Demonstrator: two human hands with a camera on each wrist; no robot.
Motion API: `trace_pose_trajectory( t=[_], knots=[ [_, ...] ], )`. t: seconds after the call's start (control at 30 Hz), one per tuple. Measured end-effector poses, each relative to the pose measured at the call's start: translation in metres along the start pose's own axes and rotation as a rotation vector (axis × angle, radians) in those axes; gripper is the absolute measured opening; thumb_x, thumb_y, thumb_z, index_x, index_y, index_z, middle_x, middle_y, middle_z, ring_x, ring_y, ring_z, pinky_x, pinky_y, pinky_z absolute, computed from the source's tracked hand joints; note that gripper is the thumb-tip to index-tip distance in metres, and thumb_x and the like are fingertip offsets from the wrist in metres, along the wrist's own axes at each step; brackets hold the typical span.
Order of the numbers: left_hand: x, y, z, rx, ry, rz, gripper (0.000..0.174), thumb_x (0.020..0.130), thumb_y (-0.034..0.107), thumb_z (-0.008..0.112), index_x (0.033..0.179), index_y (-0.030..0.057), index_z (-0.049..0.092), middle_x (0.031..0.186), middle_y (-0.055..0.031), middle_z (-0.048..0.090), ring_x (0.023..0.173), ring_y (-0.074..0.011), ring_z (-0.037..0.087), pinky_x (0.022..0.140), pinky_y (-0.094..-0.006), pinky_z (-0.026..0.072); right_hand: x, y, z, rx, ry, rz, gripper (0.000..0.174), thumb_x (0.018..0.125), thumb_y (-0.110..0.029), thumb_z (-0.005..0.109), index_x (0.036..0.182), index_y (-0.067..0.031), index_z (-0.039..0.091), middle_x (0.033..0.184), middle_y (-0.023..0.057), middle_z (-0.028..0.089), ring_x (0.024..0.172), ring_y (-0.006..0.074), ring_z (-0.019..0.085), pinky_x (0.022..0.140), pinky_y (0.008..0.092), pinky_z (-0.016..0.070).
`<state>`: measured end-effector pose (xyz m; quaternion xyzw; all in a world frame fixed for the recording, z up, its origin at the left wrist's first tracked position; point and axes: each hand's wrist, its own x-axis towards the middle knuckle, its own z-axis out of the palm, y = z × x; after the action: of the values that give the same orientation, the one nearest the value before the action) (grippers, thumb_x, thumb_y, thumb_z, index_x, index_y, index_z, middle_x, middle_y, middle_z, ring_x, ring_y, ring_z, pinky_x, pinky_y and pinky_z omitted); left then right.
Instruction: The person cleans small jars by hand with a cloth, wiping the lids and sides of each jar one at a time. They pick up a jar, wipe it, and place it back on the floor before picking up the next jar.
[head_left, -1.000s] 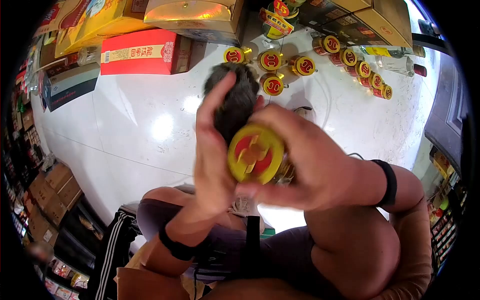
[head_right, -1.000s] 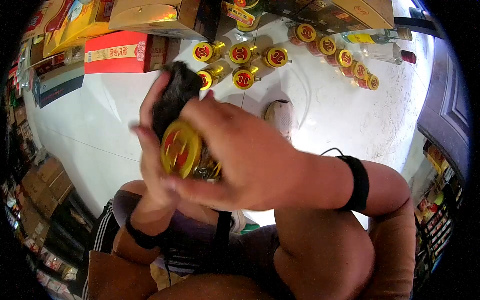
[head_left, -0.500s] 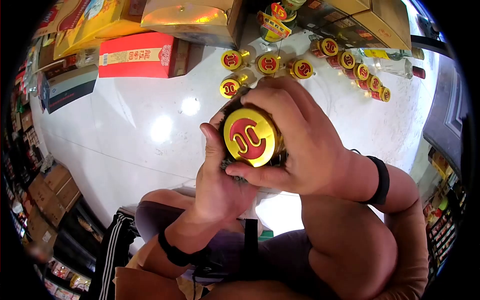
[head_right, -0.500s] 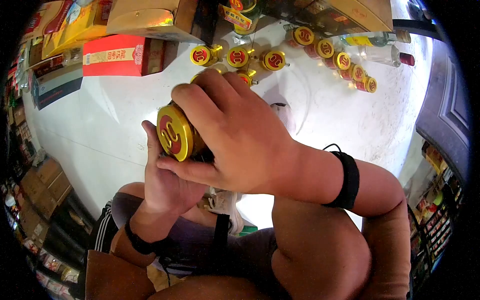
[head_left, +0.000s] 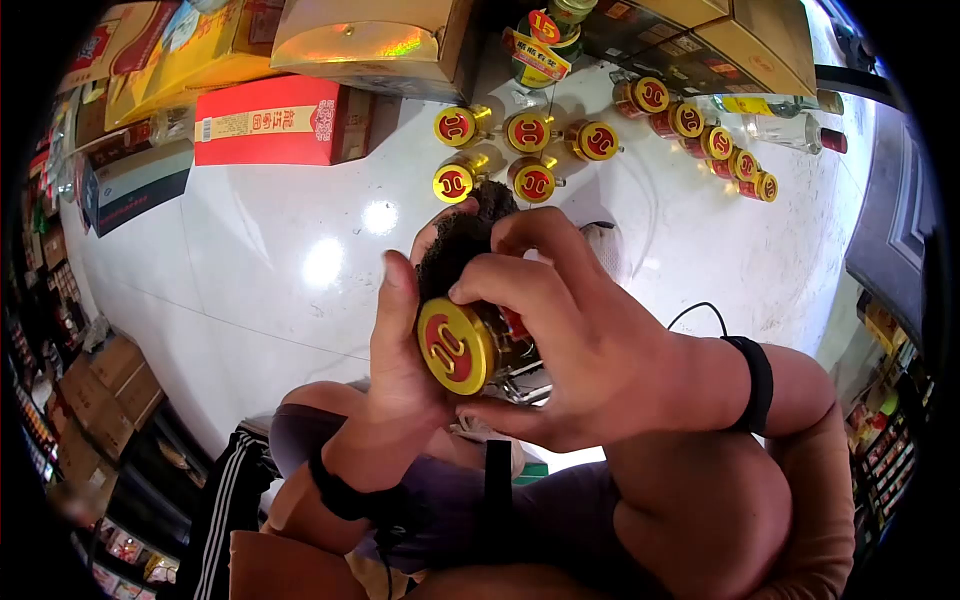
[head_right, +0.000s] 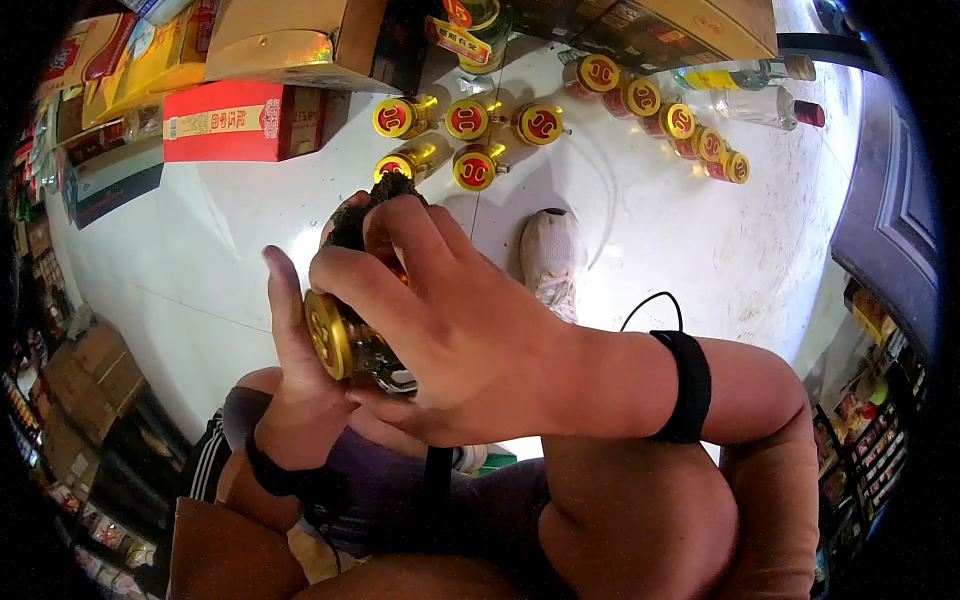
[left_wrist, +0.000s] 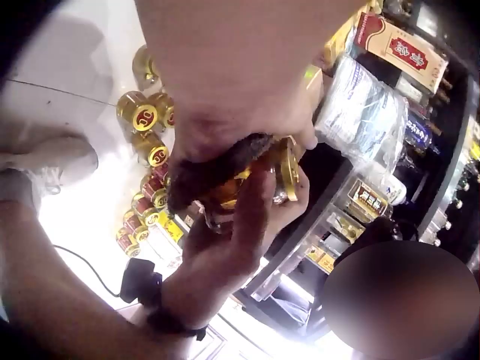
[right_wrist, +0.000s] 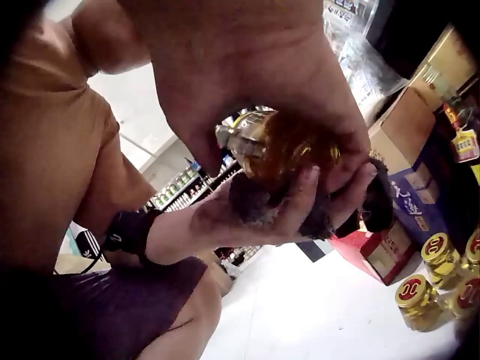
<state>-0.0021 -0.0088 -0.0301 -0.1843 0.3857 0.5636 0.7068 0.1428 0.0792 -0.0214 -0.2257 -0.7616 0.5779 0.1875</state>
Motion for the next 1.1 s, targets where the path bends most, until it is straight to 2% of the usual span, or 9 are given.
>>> trace_pose_trajectory(
  t=[0.27,0.37,0.57,0.67,0.77,0.87,0.97,1.03,1.1],
  knots=[
    [-0.002,0.006,0.011,0.583,-0.189,0.331,0.075,0.095,0.057,0.05,0.144,0.0041,0.028,0.137,-0.0189,0.043,0.126,-0.0309,0.049,0.107,-0.0427,0.041,-0.01,0.006,-0.012,0.056,0.008,-0.055,0.064,0.08,-0.028,0.078,0.126,0.0085,0.053,0.109,0.0217,0.059,0.091,0.0324,0.063,0.078,0.0367,0.0523],
    [-0.001,0.002,0.007,0.381,-0.397,0.361,0.083,0.092,0.06,0.052,0.145,0.0029,0.023,0.141,-0.0226,0.04,0.133,-0.0384,0.043,0.109,-0.0465,0.0381,-0.012,0.0,-0.01,0.094,0.001,-0.151,0.058,0.082,-0.025,0.076,0.121,0.0112,0.054,0.105,0.0212,0.06,0.087,0.0311,0.062,0.075,0.0366,0.0508],
    [-0.003,-0.018,0.013,0.232,-0.179,0.292,0.068,0.094,0.038,0.058,0.147,0.0099,0.026,0.141,-0.017,0.041,0.13,-0.0296,0.045,0.108,-0.0451,0.0391,0.004,0.011,-0.018,-0.07,0.277,0.051,0.022,0.088,0.001,0.062,0.11,-0.0022,0.063,0.091,0.0142,0.062,0.079,0.0253,0.064,0.069,0.0312,0.0493],
    [-0.004,-0.016,0.003,0.257,-0.198,0.265,0.066,0.097,0.051,0.036,0.15,0.0129,0.026,0.15,-0.0149,0.035,0.138,-0.0301,0.038,0.114,-0.0467,0.0321,-0.005,0.009,-0.017,-0.087,0.037,0.104,0.04,0.084,-0.009,0.071,0.121,-0.0002,0.058,0.103,0.018,0.06,0.092,0.0292,0.063,0.078,0.0345,0.0505],
    [-0.008,-0.015,0.011,0.435,-0.055,0.399,0.061,0.101,0.049,0.028,0.15,0.0135,0.026,0.15,-0.0144,0.035,0.138,-0.0292,0.038,0.114,-0.0459,0.0315,-0.002,0.001,0.002,-0.093,0.107,0.001,0.098,0.067,-0.037,0.087,0.14,0.0043,0.037,0.126,0.0265,0.047,0.115,0.0402,0.051,0.097,0.0414,0.0445],
    [-0.008,-0.012,0.012,0.007,-0.149,0.263,0.066,0.101,0.056,0.021,0.151,0.0138,0.026,0.149,-0.0127,0.037,0.137,-0.0289,0.038,0.114,-0.0446,0.031,-0.003,0.01,0.005,-0.105,0.163,-0.073,0.09,0.068,-0.036,0.086,0.136,0.0035,0.043,0.122,0.0259,0.05,0.109,0.0374,0.055,0.097,0.0422,0.0449],
    [-0.014,-0.002,0.02,0.119,-0.12,0.086,0.063,0.103,0.053,0.02,0.15,0.0128,0.028,0.147,-0.014,0.038,0.136,-0.0285,0.039,0.115,-0.0444,0.0305,-0.005,0.009,0.004,-0.19,0.15,-0.202,0.075,0.069,-0.033,0.085,0.128,0.0007,0.054,0.117,0.021,0.054,0.103,0.0336,0.057,0.098,0.0457,0.0445],
    [-0.012,0.002,0.01,-0.218,-0.219,-0.136,0.06,0.103,0.054,0.03,0.144,0.0114,0.037,0.134,-0.0121,0.051,0.122,-0.0243,0.054,0.103,-0.04,0.0456,0.0,0.009,0.004,-0.117,0.072,-0.369,0.056,0.073,-0.029,0.081,0.119,-0.0019,0.062,0.11,0.0155,0.058,0.097,0.0301,0.058,0.098,0.0508,0.0442],
    [-0.017,0.011,0.018,-0.056,0.02,-0.312,0.058,0.102,0.053,0.033,0.141,0.0108,0.04,0.129,-0.0113,0.054,0.119,-0.023,0.056,0.1,-0.0385,0.0487,0.002,0.009,0.004,-0.022,0.021,-0.354,0.051,0.074,-0.027,0.078,0.116,-0.0033,0.064,0.108,0.0113,0.059,0.097,0.0301,0.057,0.102,0.055,0.0405]
  ],
)
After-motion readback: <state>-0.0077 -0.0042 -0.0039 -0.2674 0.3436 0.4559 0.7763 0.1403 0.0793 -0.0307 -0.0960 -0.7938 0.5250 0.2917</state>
